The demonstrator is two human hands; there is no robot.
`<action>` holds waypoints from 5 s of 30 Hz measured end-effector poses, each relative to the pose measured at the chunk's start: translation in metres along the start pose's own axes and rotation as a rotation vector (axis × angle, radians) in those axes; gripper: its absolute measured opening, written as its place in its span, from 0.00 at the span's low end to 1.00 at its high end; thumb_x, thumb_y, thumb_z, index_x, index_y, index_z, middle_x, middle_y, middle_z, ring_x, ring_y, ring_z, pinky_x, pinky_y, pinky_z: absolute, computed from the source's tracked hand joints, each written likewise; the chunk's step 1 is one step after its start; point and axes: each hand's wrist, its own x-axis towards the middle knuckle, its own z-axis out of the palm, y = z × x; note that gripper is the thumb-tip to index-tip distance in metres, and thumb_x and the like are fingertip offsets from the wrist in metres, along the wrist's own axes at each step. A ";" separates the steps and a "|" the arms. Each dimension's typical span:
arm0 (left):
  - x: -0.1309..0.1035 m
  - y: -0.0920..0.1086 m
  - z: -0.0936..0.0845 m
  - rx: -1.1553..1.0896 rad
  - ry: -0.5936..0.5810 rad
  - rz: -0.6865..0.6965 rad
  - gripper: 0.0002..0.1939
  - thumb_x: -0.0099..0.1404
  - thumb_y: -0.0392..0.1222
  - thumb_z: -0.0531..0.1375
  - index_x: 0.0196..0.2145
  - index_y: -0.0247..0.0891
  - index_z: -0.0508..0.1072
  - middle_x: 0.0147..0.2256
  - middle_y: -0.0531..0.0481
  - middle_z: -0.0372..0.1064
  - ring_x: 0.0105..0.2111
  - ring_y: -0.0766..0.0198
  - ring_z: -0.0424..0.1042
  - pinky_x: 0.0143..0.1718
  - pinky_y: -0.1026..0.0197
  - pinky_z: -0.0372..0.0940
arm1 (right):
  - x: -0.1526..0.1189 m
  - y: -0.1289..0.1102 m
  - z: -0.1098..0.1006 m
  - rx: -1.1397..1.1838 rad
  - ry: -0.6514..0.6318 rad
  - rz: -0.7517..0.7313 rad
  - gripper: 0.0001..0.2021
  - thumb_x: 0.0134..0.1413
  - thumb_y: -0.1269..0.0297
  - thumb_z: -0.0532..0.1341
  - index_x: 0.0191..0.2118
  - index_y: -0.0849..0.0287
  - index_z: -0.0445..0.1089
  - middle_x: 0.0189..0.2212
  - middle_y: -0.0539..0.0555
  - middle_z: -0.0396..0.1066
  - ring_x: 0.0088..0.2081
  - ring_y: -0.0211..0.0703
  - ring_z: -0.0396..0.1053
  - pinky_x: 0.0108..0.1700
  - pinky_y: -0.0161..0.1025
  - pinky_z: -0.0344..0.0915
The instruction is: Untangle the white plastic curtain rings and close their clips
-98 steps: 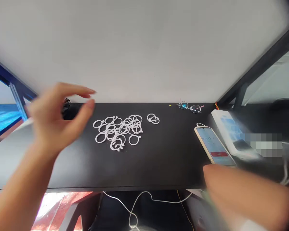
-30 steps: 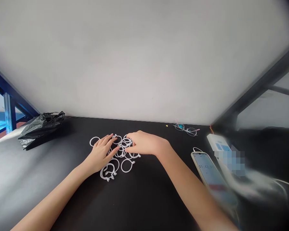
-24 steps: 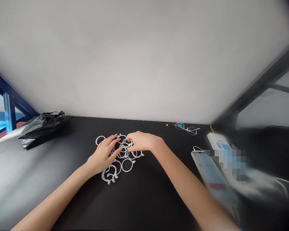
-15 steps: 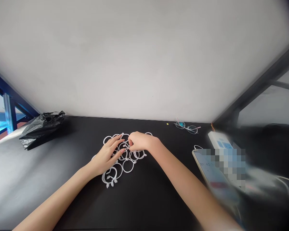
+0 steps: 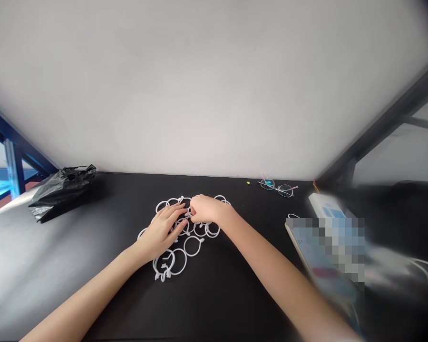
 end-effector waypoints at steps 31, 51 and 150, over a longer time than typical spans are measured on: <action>0.003 0.004 -0.004 0.006 0.129 0.119 0.08 0.70 0.40 0.52 0.45 0.41 0.67 0.45 0.45 0.71 0.44 0.55 0.70 0.47 0.51 0.64 | -0.023 0.010 -0.025 0.186 0.000 -0.130 0.08 0.47 0.62 0.61 0.26 0.58 0.63 0.25 0.48 0.65 0.22 0.33 0.59 0.22 0.33 0.53; -0.004 0.018 -0.020 -0.185 0.418 0.204 0.06 0.65 0.32 0.56 0.40 0.38 0.65 0.44 0.44 0.67 0.41 0.59 0.70 0.41 0.60 0.65 | -0.027 -0.006 -0.018 0.541 -0.058 -0.486 0.09 0.55 0.61 0.57 0.30 0.61 0.68 0.26 0.50 0.71 0.27 0.35 0.69 0.30 0.33 0.64; 0.005 0.021 -0.035 -0.914 0.246 -0.387 0.14 0.58 0.50 0.66 0.36 0.38 0.72 0.35 0.46 0.74 0.37 0.56 0.74 0.39 0.56 0.68 | -0.018 0.017 -0.024 0.700 0.125 -0.386 0.06 0.46 0.68 0.65 0.27 0.62 0.65 0.24 0.50 0.72 0.27 0.36 0.72 0.28 0.30 0.65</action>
